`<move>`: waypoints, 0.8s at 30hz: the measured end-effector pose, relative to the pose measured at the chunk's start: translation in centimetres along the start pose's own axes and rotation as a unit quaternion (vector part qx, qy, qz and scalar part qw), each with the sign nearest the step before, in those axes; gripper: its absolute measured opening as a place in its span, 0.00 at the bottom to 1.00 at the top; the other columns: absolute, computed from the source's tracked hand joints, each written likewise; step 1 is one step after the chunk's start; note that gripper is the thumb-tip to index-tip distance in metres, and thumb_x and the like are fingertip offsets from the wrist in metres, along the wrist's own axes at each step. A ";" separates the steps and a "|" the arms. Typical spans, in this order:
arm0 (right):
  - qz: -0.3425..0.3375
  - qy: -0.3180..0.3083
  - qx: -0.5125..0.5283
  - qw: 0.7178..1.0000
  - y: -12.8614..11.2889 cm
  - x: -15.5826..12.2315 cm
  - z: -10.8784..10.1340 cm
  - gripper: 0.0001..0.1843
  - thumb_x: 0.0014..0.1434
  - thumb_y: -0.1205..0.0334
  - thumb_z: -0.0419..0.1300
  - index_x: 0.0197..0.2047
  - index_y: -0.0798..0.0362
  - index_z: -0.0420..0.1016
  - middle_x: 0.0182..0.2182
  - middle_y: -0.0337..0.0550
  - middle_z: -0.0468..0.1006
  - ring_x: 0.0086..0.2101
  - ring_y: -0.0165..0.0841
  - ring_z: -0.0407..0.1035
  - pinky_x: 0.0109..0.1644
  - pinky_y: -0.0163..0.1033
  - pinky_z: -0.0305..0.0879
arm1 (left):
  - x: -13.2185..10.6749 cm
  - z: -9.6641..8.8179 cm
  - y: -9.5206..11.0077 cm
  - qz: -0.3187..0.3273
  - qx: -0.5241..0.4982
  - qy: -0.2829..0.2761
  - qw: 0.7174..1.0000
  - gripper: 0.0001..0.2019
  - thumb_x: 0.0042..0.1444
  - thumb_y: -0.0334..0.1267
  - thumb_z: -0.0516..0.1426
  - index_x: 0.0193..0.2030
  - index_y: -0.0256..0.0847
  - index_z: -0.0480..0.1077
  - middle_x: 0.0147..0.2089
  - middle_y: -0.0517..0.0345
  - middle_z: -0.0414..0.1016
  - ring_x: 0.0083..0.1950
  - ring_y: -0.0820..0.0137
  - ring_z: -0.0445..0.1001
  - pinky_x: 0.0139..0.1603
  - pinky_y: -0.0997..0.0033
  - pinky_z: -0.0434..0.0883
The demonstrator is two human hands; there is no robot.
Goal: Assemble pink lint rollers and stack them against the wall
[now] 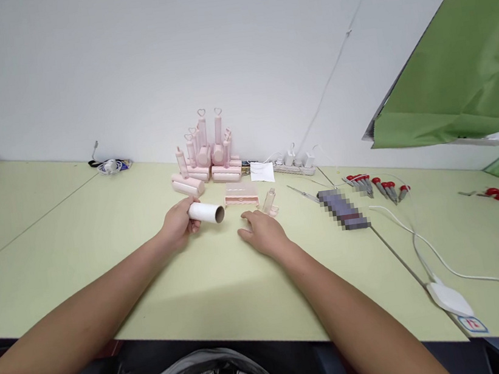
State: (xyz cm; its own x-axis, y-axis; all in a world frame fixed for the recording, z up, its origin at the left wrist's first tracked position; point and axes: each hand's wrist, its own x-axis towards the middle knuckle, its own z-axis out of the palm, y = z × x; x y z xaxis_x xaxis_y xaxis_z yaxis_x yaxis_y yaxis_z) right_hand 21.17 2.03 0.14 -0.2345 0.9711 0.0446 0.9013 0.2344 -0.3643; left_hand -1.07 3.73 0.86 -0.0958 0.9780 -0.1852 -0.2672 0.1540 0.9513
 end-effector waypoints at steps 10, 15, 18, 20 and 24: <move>-0.062 -0.016 -0.012 0.998 0.3 -0.3 0.0 0.17 0.56 0.63 0.58 0.50 0.53 0.76 0.43 0.47 0.76 0.41 0.37 0.70 0.41 0.37 0.59 | -0.2 0.1 0.1 0.006 0.011 0.013 1.000 0.06 0.58 0.40 0.53 0.33 0.41 0.64 0.16 0.66 0.60 0.13 0.77 0.59 0.11 0.79 0.53; -0.057 0.032 0.044 0.997 0.3 -0.1 0.3 0.14 0.55 0.64 0.58 0.45 0.53 0.76 0.38 0.44 0.74 0.37 0.34 0.69 0.39 0.37 0.60 | 0.0 0.0 -0.3 0.018 0.022 0.005 1.000 0.06 0.59 0.41 0.52 0.34 0.42 0.63 0.17 0.67 0.60 0.14 0.76 0.60 0.12 0.79 0.55; -0.053 0.030 0.044 0.997 0.4 0.0 0.4 0.14 0.55 0.63 0.59 0.46 0.53 0.76 0.38 0.44 0.74 0.36 0.34 0.68 0.39 0.37 0.60 | -0.1 0.0 -0.4 0.022 0.027 -0.002 0.999 0.07 0.60 0.41 0.51 0.34 0.42 0.62 0.17 0.67 0.59 0.15 0.76 0.59 0.12 0.79 0.56; -0.055 0.022 0.037 0.998 0.5 0.0 0.4 0.14 0.55 0.63 0.60 0.46 0.53 0.76 0.40 0.45 0.74 0.37 0.35 0.68 0.39 0.37 0.60 | -0.1 0.1 -0.5 0.023 0.029 -0.003 0.999 0.07 0.61 0.41 0.51 0.34 0.42 0.62 0.18 0.67 0.60 0.15 0.76 0.59 0.12 0.79 0.57; -0.065 -0.001 0.019 0.998 0.7 0.0 0.3 0.10 0.54 0.66 0.59 0.41 0.54 0.77 0.38 0.46 0.73 0.36 0.34 0.67 0.39 0.37 0.59 | -0.3 0.2 -0.4 0.026 0.034 -0.003 0.999 0.07 0.62 0.41 0.51 0.34 0.42 0.61 0.19 0.67 0.60 0.15 0.77 0.60 0.12 0.78 0.57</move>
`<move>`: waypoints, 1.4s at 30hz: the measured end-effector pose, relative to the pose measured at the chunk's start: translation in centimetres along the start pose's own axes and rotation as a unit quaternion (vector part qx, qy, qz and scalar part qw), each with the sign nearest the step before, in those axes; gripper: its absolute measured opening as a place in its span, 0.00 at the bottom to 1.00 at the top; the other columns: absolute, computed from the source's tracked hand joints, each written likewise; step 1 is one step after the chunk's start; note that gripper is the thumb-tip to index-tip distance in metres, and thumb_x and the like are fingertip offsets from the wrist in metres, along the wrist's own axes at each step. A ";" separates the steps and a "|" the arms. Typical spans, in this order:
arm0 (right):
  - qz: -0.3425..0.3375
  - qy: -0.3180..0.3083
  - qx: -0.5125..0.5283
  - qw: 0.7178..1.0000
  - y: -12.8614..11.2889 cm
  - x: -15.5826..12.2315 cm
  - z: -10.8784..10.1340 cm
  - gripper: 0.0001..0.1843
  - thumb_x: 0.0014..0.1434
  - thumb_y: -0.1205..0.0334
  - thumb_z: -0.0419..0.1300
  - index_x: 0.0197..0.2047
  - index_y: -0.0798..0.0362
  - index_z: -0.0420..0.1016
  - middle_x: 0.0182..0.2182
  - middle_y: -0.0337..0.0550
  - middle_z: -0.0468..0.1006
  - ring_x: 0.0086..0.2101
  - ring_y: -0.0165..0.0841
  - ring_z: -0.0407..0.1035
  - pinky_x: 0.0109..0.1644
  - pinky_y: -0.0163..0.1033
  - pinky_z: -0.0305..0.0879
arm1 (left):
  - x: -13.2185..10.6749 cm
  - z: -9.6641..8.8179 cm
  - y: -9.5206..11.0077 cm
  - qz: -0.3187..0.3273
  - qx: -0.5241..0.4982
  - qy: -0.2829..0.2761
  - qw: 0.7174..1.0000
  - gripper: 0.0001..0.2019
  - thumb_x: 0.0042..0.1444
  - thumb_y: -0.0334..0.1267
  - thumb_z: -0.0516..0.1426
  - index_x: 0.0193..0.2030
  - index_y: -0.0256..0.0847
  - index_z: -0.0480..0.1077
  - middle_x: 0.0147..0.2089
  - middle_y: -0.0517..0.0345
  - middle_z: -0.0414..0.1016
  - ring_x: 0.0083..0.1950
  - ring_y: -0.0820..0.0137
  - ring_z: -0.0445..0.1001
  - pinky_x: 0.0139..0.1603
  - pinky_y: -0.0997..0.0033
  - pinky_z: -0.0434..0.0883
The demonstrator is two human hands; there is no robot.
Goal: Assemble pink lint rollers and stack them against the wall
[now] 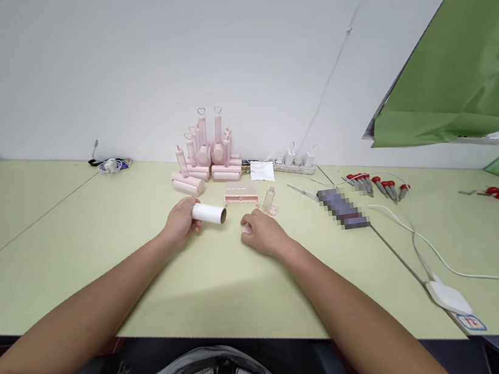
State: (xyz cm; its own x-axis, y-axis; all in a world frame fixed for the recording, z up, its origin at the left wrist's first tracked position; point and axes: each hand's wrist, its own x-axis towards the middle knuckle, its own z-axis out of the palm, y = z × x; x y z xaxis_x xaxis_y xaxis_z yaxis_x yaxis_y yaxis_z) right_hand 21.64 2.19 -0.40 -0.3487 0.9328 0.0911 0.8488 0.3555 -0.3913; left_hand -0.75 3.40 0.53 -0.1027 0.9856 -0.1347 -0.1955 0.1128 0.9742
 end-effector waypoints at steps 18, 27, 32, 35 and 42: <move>-0.001 0.017 0.054 0.998 0.4 0.2 -0.2 0.08 0.49 0.65 0.58 0.36 0.53 0.73 0.36 0.43 0.74 0.34 0.33 0.66 0.38 0.36 0.60 | 0.3 0.0 -0.5 0.005 0.028 -0.011 1.000 0.07 0.61 0.42 0.52 0.35 0.42 0.63 0.18 0.67 0.60 0.15 0.76 0.61 0.12 0.80 0.58; 0.080 0.047 0.301 0.949 0.1 0.5 0.6 0.13 0.48 0.61 0.57 0.38 0.52 0.76 0.26 0.37 0.72 0.26 0.31 0.64 0.32 0.37 0.60 | 0.1 0.1 -0.8 -0.008 0.034 -0.029 0.999 0.07 0.61 0.41 0.53 0.36 0.42 0.62 0.19 0.65 0.62 0.16 0.75 0.63 0.12 0.79 0.60; 0.056 0.074 0.481 0.872 -0.2 0.6 1.3 0.12 0.47 0.59 0.60 0.37 0.51 0.72 0.24 0.33 0.69 0.25 0.29 0.65 0.33 0.38 0.64 | 0.1 0.1 -0.9 -0.021 0.031 -0.038 0.999 0.08 0.61 0.43 0.55 0.37 0.41 0.62 0.21 0.65 0.65 0.16 0.76 0.64 0.13 0.78 0.64; 0.038 0.090 0.518 0.850 -0.5 0.6 1.6 0.13 0.47 0.59 0.61 0.37 0.51 0.70 0.25 0.33 0.70 0.26 0.30 0.66 0.35 0.39 0.66 | 0.1 0.1 -0.9 -0.029 0.025 -0.049 0.998 0.08 0.61 0.43 0.54 0.38 0.41 0.62 0.23 0.64 0.66 0.17 0.76 0.65 0.14 0.77 0.67; 0.016 0.108 0.484 0.868 -1.4 0.2 1.5 0.17 0.45 0.58 0.65 0.39 0.50 0.66 0.27 0.34 0.68 0.28 0.30 0.65 0.34 0.37 0.64 | -0.4 0.6 -0.9 -0.043 0.005 -0.080 0.996 0.07 0.62 0.42 0.53 0.38 0.41 0.63 0.24 0.63 0.66 0.18 0.75 0.67 0.16 0.75 0.70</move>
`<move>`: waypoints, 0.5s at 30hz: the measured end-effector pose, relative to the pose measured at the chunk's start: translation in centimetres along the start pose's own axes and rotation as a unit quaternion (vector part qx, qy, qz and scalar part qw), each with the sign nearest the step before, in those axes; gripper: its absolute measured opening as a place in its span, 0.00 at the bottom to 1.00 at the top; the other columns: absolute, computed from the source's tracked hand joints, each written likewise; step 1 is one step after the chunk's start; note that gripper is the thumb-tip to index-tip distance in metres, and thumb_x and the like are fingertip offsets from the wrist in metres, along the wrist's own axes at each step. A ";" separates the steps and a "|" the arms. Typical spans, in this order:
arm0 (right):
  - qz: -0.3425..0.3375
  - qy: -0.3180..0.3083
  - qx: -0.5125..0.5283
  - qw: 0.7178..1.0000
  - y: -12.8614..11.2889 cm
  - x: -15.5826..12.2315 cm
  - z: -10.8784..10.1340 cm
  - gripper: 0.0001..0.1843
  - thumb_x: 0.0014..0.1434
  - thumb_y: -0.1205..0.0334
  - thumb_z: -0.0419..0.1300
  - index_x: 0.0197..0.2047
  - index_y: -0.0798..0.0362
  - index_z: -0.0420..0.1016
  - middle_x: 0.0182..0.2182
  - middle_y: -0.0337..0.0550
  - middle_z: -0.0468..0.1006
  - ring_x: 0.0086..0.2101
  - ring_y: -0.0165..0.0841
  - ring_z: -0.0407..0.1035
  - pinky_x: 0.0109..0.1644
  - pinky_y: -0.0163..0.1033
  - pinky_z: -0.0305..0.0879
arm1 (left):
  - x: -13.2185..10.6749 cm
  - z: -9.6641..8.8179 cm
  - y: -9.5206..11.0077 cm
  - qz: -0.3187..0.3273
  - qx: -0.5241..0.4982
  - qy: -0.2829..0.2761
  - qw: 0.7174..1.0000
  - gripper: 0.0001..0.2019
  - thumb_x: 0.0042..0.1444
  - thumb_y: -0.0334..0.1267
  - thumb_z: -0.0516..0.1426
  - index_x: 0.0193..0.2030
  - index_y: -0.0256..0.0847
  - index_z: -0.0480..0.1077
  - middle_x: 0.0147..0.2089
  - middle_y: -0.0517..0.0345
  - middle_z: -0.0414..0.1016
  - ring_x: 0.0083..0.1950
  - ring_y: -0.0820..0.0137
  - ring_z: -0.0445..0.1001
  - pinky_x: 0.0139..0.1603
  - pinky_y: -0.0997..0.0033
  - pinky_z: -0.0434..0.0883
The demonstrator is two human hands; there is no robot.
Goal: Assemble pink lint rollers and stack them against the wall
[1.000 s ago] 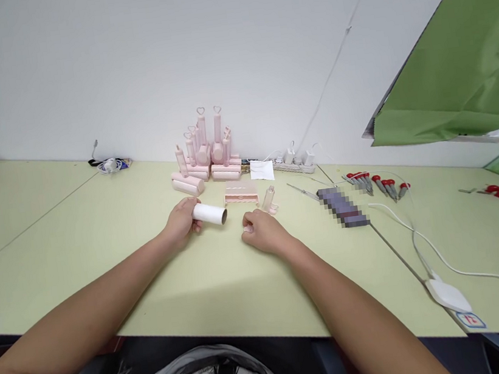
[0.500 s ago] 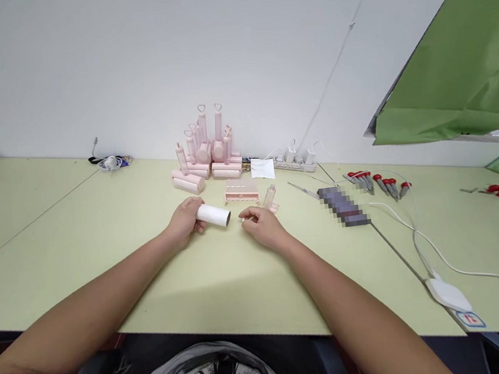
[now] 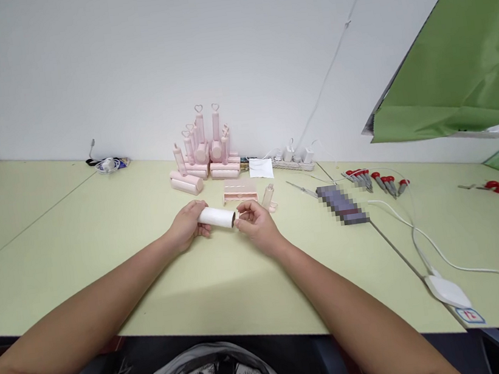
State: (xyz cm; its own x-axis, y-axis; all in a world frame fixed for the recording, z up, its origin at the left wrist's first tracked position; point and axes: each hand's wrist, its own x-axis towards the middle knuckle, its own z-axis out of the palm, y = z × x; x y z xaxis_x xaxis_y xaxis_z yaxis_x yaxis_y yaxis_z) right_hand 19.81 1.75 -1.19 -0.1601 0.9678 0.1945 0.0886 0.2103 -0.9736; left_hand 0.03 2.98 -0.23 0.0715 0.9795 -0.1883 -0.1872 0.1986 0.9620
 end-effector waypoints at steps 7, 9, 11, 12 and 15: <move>0.006 -0.025 0.004 1.000 -0.3 -0.2 0.0 0.21 0.44 0.55 0.67 0.39 0.49 0.65 0.28 0.35 0.69 0.28 0.31 0.66 0.33 0.37 0.63 | -0.2 0.2 0.1 -0.007 -0.022 -0.023 0.999 0.08 0.62 0.42 0.53 0.38 0.40 0.62 0.24 0.63 0.66 0.18 0.75 0.68 0.16 0.74 0.71; 0.003 -0.027 0.004 1.000 -0.2 -0.1 0.0 0.21 0.44 0.55 0.68 0.39 0.50 0.66 0.28 0.35 0.70 0.28 0.31 0.65 0.33 0.37 0.63 | -0.2 0.1 0.1 -0.005 -0.026 -0.026 0.999 0.08 0.62 0.42 0.54 0.38 0.40 0.62 0.24 0.63 0.66 0.18 0.74 0.68 0.16 0.74 0.71; -0.004 -0.026 0.000 1.000 -0.1 -0.1 -0.1 0.21 0.44 0.55 0.69 0.39 0.50 0.66 0.29 0.35 0.70 0.28 0.30 0.64 0.32 0.37 0.62 | -0.2 0.1 0.1 -0.004 -0.028 -0.026 0.999 0.08 0.62 0.42 0.54 0.38 0.40 0.62 0.24 0.63 0.66 0.18 0.75 0.68 0.16 0.74 0.71; -0.008 -0.025 -0.002 1.000 -0.1 -0.1 -0.1 0.21 0.44 0.55 0.69 0.39 0.50 0.67 0.29 0.35 0.70 0.28 0.30 0.64 0.33 0.37 0.63 | -0.2 0.1 0.1 -0.003 -0.028 -0.026 0.999 0.07 0.62 0.42 0.53 0.38 0.40 0.62 0.24 0.63 0.66 0.18 0.75 0.68 0.16 0.74 0.71; -0.014 -0.023 -0.002 1.000 0.0 -0.1 -0.1 0.21 0.45 0.55 0.69 0.39 0.51 0.67 0.29 0.36 0.70 0.29 0.30 0.65 0.33 0.37 0.63 | -0.2 0.1 0.1 0.000 -0.029 -0.028 0.999 0.07 0.62 0.41 0.54 0.38 0.40 0.62 0.24 0.63 0.66 0.18 0.75 0.67 0.16 0.74 0.71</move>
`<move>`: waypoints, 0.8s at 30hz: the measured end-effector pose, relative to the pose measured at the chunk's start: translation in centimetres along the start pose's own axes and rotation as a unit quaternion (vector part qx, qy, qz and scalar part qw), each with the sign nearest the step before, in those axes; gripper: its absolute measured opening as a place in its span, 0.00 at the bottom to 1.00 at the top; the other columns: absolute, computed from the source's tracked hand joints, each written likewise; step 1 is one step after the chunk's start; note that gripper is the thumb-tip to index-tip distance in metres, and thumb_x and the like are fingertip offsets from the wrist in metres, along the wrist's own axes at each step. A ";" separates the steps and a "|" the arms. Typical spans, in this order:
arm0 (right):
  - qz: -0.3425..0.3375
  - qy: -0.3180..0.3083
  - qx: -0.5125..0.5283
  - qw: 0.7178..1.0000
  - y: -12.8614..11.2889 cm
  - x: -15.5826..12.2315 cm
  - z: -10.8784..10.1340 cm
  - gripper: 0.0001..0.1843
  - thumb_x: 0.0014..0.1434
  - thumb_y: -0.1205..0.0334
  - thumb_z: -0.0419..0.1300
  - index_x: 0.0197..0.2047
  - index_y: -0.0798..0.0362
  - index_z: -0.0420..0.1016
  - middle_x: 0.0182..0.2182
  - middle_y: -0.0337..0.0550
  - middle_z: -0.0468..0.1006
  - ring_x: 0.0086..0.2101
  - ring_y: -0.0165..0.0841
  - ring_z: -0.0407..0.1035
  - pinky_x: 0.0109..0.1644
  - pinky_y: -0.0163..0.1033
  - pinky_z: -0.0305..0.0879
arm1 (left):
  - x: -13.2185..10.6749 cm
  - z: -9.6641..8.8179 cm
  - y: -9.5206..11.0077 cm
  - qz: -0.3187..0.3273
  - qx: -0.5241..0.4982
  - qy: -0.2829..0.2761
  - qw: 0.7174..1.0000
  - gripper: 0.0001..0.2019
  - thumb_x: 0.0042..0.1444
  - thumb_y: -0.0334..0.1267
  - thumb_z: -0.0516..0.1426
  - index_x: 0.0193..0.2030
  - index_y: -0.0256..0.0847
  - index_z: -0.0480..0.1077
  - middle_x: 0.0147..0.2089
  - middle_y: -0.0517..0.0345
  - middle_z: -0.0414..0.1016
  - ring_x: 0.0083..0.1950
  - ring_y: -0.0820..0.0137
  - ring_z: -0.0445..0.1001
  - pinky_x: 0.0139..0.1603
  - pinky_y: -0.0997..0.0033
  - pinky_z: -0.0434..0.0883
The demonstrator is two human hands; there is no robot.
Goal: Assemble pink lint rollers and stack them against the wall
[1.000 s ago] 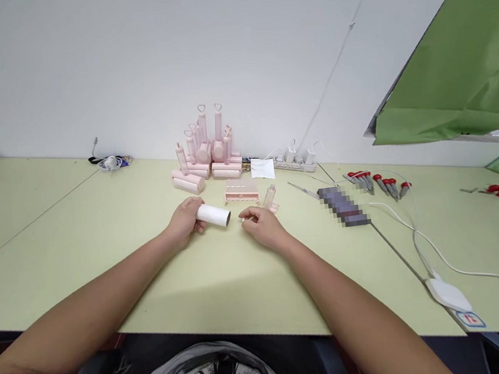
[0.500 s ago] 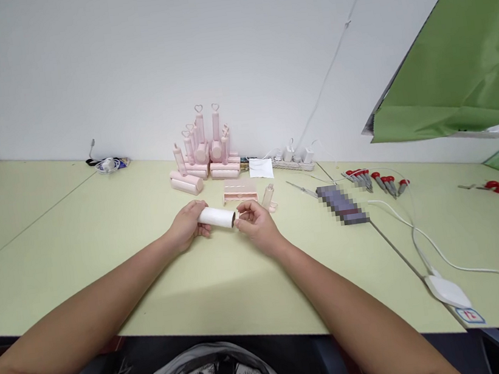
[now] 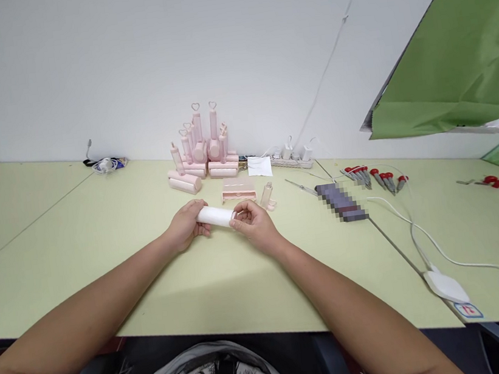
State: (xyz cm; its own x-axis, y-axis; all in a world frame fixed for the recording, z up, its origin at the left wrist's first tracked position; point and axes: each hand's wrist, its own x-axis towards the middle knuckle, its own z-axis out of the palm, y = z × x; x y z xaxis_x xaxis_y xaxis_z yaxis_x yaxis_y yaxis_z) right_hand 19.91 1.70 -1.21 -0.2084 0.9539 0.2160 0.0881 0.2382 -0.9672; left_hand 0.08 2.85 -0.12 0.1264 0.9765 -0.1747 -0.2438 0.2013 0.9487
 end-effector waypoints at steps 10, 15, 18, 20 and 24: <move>-0.017 -0.015 0.010 1.000 0.5 0.0 0.0 0.20 0.49 0.54 0.68 0.44 0.51 0.69 0.31 0.37 0.71 0.27 0.29 0.65 0.32 0.37 0.62 | 0.2 -0.2 0.1 -0.002 -0.007 0.019 1.000 0.06 0.62 0.40 0.53 0.39 0.40 0.63 0.25 0.63 0.67 0.18 0.75 0.67 0.17 0.74 0.71; -0.030 -0.006 -0.008 0.999 0.8 0.0 -0.1 0.21 0.51 0.54 0.66 0.47 0.51 0.71 0.40 0.42 0.73 0.28 0.27 0.65 0.33 0.38 0.65 | 0.1 -0.1 0.2 -0.007 -0.019 0.023 1.000 0.07 0.62 0.41 0.53 0.39 0.40 0.64 0.25 0.62 0.67 0.18 0.76 0.67 0.17 0.73 0.72; -0.031 -0.002 -0.015 0.999 1.1 0.0 -0.1 0.26 0.52 0.54 0.66 0.54 0.49 0.69 0.46 0.44 0.71 0.28 0.27 0.66 0.34 0.39 0.67 | 0.1 -0.1 0.2 0.000 -0.033 0.025 0.999 0.07 0.62 0.41 0.53 0.39 0.39 0.64 0.26 0.61 0.67 0.19 0.76 0.67 0.18 0.73 0.72; -0.029 0.001 -0.018 0.999 1.2 0.0 -0.1 0.30 0.53 0.55 0.65 0.59 0.47 0.66 0.47 0.45 0.69 0.28 0.26 0.66 0.34 0.39 0.69 | 0.2 -0.1 0.3 0.005 -0.044 0.026 0.999 0.07 0.62 0.41 0.53 0.39 0.39 0.64 0.26 0.61 0.67 0.19 0.75 0.67 0.18 0.73 0.72; -0.033 0.011 -0.019 0.999 1.3 0.0 -0.2 0.37 0.54 0.54 0.64 0.65 0.42 0.56 0.49 0.44 0.67 0.29 0.26 0.66 0.35 0.40 0.71 | 0.3 -0.3 0.3 0.008 -0.057 0.044 0.997 0.06 0.63 0.40 0.52 0.39 0.39 0.64 0.25 0.61 0.67 0.19 0.75 0.67 0.18 0.74 0.71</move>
State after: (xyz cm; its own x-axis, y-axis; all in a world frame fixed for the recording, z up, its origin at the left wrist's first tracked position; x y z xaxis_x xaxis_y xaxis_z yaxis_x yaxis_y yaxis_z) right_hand 20.23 2.00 -2.40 -0.1934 0.9393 0.2834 0.1120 0.3081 -0.9448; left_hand -0.21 3.26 0.03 0.0379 0.9816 -0.1874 -0.3535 0.1886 0.9162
